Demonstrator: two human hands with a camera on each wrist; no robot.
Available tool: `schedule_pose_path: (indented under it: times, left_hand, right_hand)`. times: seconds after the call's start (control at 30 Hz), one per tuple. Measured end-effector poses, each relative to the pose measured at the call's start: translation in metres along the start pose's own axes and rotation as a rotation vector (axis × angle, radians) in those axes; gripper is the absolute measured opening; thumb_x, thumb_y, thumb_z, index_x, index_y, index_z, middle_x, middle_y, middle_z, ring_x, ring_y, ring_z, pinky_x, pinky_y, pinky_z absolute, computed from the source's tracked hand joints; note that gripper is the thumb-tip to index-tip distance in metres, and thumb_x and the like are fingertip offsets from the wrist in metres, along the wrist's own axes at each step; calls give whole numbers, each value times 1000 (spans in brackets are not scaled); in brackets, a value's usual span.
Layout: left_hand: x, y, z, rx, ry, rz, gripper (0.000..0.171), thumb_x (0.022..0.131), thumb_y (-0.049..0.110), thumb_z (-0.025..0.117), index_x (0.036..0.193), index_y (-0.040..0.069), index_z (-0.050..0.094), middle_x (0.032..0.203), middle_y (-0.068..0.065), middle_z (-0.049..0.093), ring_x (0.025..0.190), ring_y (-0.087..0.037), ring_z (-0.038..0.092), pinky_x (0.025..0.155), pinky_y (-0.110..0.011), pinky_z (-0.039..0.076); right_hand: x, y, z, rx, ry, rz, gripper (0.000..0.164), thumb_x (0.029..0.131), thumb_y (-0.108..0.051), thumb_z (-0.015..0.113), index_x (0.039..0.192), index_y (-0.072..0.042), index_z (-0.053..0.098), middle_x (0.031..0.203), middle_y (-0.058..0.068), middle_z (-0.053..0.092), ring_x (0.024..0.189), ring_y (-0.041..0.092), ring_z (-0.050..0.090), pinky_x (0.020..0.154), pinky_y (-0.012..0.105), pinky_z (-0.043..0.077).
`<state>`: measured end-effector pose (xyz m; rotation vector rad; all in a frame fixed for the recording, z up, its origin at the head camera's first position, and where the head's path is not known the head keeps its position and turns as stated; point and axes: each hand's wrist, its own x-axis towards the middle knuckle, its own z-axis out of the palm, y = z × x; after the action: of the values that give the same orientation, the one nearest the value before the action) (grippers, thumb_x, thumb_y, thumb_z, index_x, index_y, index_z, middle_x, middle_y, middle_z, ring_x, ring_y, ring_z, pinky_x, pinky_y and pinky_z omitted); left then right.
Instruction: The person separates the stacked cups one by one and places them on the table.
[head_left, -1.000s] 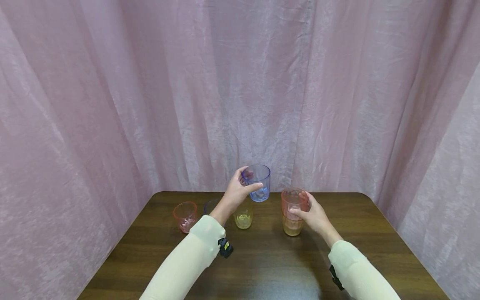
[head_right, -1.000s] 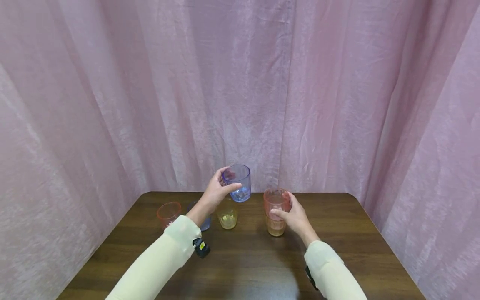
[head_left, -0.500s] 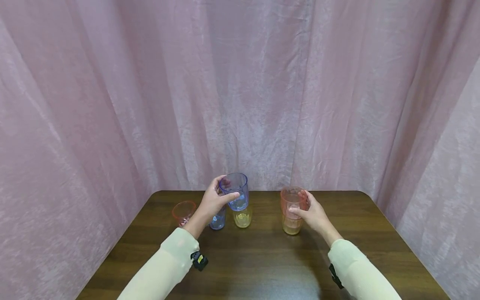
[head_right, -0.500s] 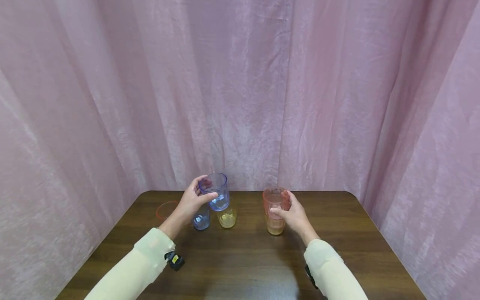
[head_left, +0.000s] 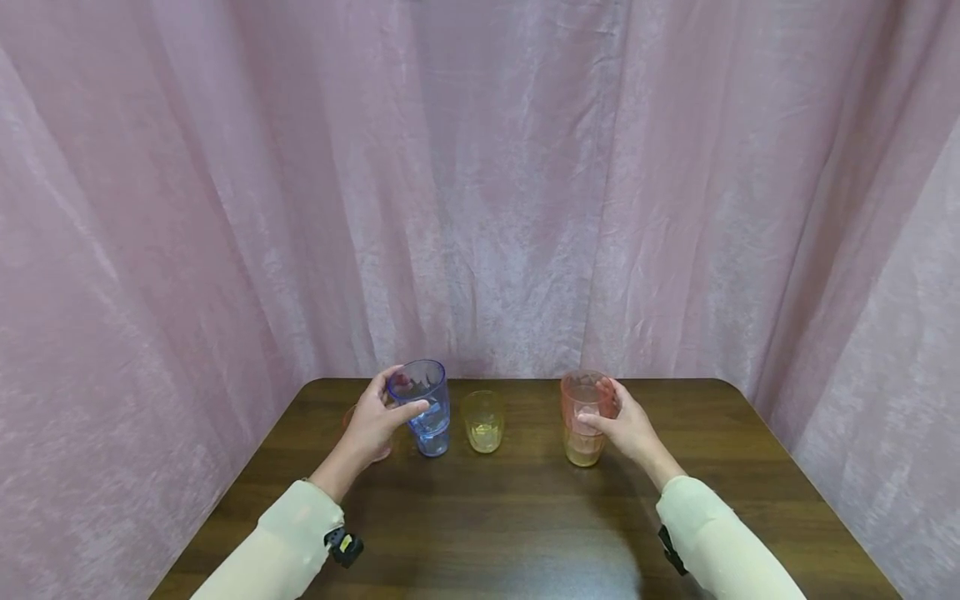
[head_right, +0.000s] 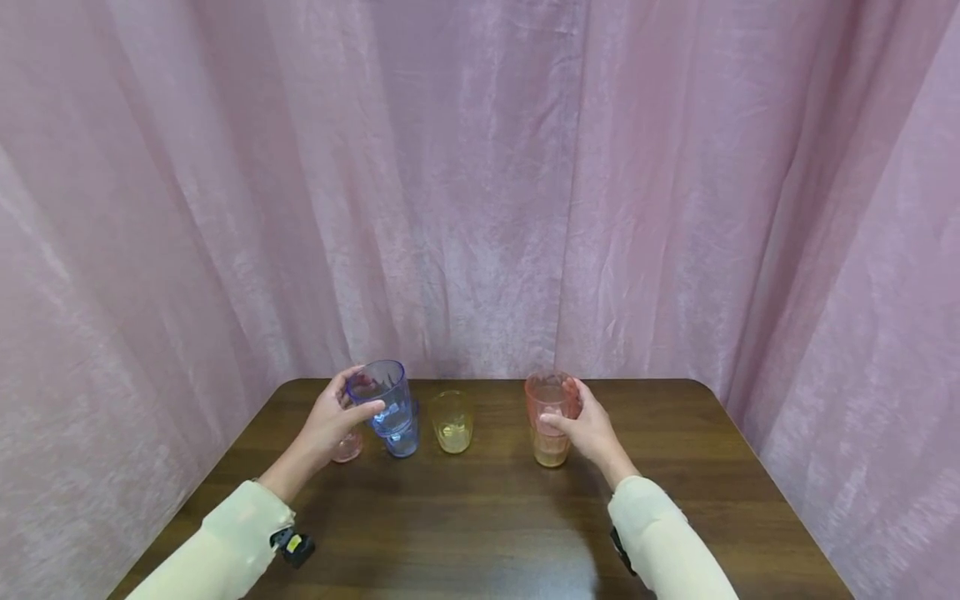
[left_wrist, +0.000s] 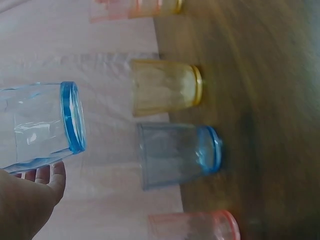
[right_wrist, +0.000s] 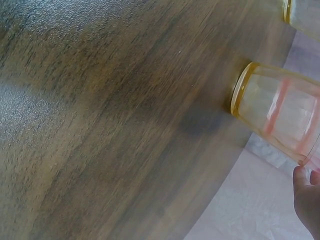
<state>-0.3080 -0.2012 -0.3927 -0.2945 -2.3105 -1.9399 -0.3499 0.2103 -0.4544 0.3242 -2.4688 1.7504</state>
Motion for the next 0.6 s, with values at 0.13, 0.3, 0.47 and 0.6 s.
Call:
schedule_pose_path:
  times: [0.13,0.3,0.47,0.6]
  left_hand:
    - [-7,-9,-13,84,39,-26,89,82,26,83,151,11,30,142,-10,43,133,-33,44,92,-29,49]
    - [-16,-21,-26,52,62,-43,86,83,19,82,151,9,29,142,-13,41,131,-37,45,75,-36,58]
    - [-27,-32,-37,57,79,-39,85,85,15,80,151,6,27,143,-17,39,129,-38,45,74,-30,58]
    - [-36,-37,-45,94,84,-49,87,85,16,80,152,4,25,144,-18,38,131,-36,43,79,-17,52]
  right_hand:
    - [0,0,0,4,4,2,91,89,-21,77,154,4,19,157,23,30,143,39,30,114,52,29]
    - [2,2,0,3,1,3,92,88,-21,78,155,3,19,157,22,30,143,39,30,114,51,29]
    - [2,2,0,2,-4,-2,91,89,-17,77,154,4,18,157,23,29,144,40,28,115,51,27]
    - [2,2,0,13,-8,-8,91,89,-15,76,154,6,16,157,25,27,144,41,26,115,52,25]
